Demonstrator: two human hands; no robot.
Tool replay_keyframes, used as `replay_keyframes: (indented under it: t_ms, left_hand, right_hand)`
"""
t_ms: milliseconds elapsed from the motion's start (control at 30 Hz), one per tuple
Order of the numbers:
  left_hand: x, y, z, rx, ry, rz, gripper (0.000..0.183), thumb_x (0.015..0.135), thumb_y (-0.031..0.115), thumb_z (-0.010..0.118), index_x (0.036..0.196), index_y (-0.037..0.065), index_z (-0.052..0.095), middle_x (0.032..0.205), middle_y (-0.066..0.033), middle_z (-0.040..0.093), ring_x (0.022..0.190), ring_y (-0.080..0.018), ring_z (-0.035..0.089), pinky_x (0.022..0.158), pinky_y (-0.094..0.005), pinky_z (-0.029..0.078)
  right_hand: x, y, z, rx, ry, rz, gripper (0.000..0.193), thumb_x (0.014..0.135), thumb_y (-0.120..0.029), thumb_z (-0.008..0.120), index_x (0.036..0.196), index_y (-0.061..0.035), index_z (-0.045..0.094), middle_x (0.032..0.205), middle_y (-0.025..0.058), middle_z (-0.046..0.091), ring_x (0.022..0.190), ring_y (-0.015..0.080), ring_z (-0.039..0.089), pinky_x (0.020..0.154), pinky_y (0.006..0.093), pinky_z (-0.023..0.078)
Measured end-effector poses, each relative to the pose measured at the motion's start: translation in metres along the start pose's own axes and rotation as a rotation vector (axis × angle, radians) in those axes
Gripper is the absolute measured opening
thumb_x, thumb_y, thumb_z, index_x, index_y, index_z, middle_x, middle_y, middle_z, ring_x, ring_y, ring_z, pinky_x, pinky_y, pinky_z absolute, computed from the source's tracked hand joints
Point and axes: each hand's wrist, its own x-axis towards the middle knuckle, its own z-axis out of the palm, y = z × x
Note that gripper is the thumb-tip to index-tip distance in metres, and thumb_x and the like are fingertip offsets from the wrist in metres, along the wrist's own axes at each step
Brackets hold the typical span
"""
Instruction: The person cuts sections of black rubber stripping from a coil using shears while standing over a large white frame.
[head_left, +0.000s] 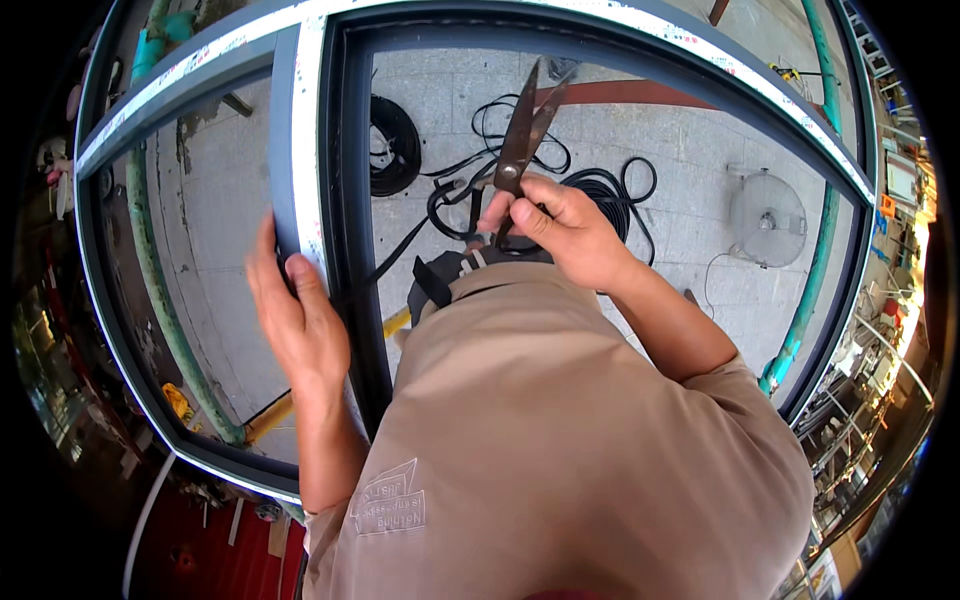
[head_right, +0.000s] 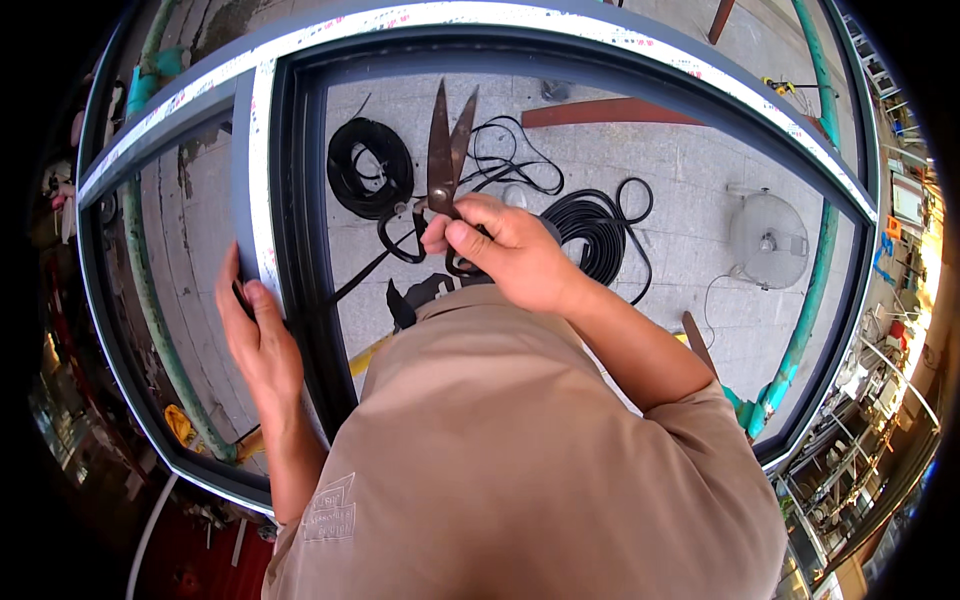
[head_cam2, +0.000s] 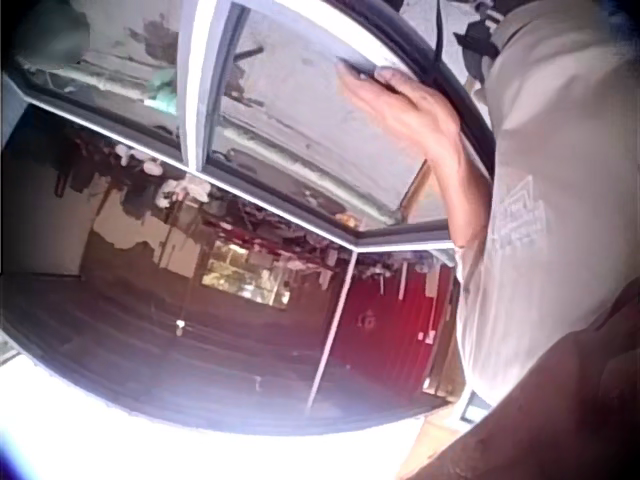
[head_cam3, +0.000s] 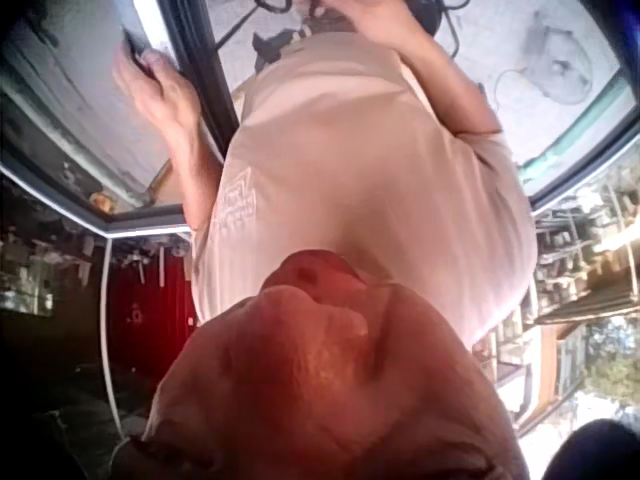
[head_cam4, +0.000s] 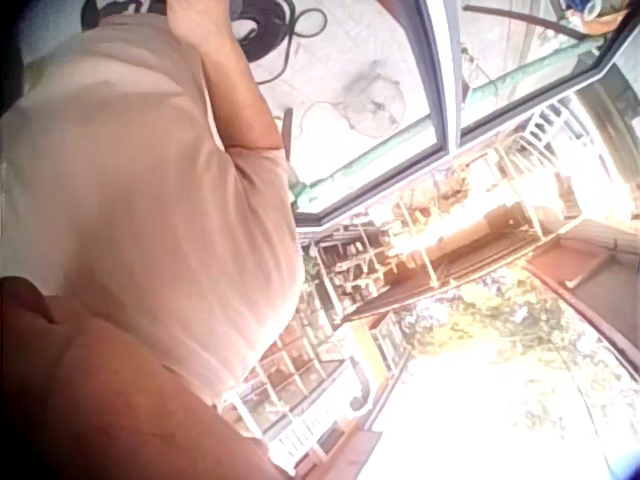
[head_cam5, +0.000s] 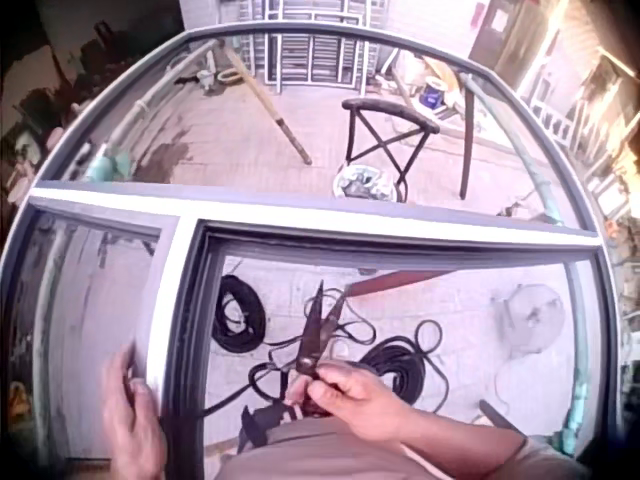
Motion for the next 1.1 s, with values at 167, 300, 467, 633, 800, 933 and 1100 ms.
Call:
replay_keyframes:
  t_ms: [167,300,467,633,800,933,1100]
  left_hand:
    - [0.007,0.019,-0.009,0.029,0.018,0.447,0.047,0.114,0.035,0.043,0.137,-0.002,0.064,0.137,-0.0228,0.063,0.132,-0.0388,0.059,0.118,-0.0498,0.040]
    - [0.003,0.010,-0.006,-0.298,-0.224,0.566,0.037,0.107,0.022,0.051,0.134,0.002,0.066,0.094,-0.0137,0.076,0.095,-0.0380,0.073,0.101,-0.0474,0.052]
    - [-0.011,0.026,-0.014,-0.577,-0.585,0.286,0.065,0.111,0.050,0.045,0.147,-0.003,0.055,0.104,-0.0149,0.071,0.089,-0.0199,0.067,0.087,-0.0310,0.050]
    - [-0.027,0.034,0.002,-0.816,-0.800,0.281,0.049,0.114,0.031,0.048,0.149,-0.002,0.053,0.095,-0.0071,0.064,0.077,-0.0147,0.059,0.074,-0.0299,0.049]
    - [-0.025,0.027,-0.001,-0.833,-0.792,0.182,0.048,0.116,0.035,0.041,0.141,-0.003,0.059,0.087,-0.0033,0.059,0.067,-0.0085,0.050,0.062,-0.0249,0.043]
    - [-0.022,0.029,-0.004,-0.860,-0.793,0.089,0.043,0.116,0.033,0.042,0.134,-0.001,0.062,0.085,0.0022,0.054,0.067,-0.0054,0.043,0.061,-0.0221,0.038]
    - [-0.024,0.031,-0.007,-0.830,-0.795,-0.017,0.036,0.116,0.029,0.044,0.127,0.000,0.063,0.085,0.0034,0.052,0.068,-0.0049,0.040,0.062,-0.0212,0.036]
  right_hand:
    - [-0.012,-0.018,0.038,0.482,-0.106,0.042,0.042,0.113,-0.040,0.050,0.119,-0.0015,0.065,0.118,0.0123,0.069,0.112,0.0221,0.067,0.095,0.0378,0.055]
    - [-0.014,-0.020,0.050,0.674,-0.266,-0.042,0.040,0.115,-0.038,0.046,0.119,-0.0011,0.062,0.115,0.0122,0.066,0.115,0.0248,0.068,0.100,0.0405,0.057]
    - [-0.030,-0.002,0.040,0.645,-0.162,-0.026,0.038,0.115,-0.036,0.045,0.122,-0.0017,0.060,0.118,0.0111,0.064,0.114,0.0256,0.068,0.098,0.0390,0.057]
    - [-0.052,0.013,0.017,0.502,-0.214,0.058,0.038,0.114,-0.038,0.049,0.123,-0.0029,0.061,0.113,0.0077,0.066,0.109,0.0226,0.070,0.090,0.0340,0.056]
    - [-0.068,0.014,-0.002,0.256,-0.190,0.265,0.033,0.112,-0.038,0.053,0.115,-0.0074,0.064,0.097,0.0060,0.066,0.094,0.0208,0.069,0.084,0.0318,0.049]
    - [-0.066,0.016,-0.008,0.327,-0.046,0.309,0.036,0.110,-0.043,0.057,0.114,-0.0084,0.064,0.090,0.0042,0.068,0.081,0.0154,0.069,0.074,0.0285,0.054]
    - [-0.049,0.011,-0.008,0.152,-0.162,0.327,0.038,0.108,-0.042,0.060,0.119,-0.0059,0.065,0.082,0.0063,0.068,0.069,0.0161,0.068,0.064,0.0274,0.053]
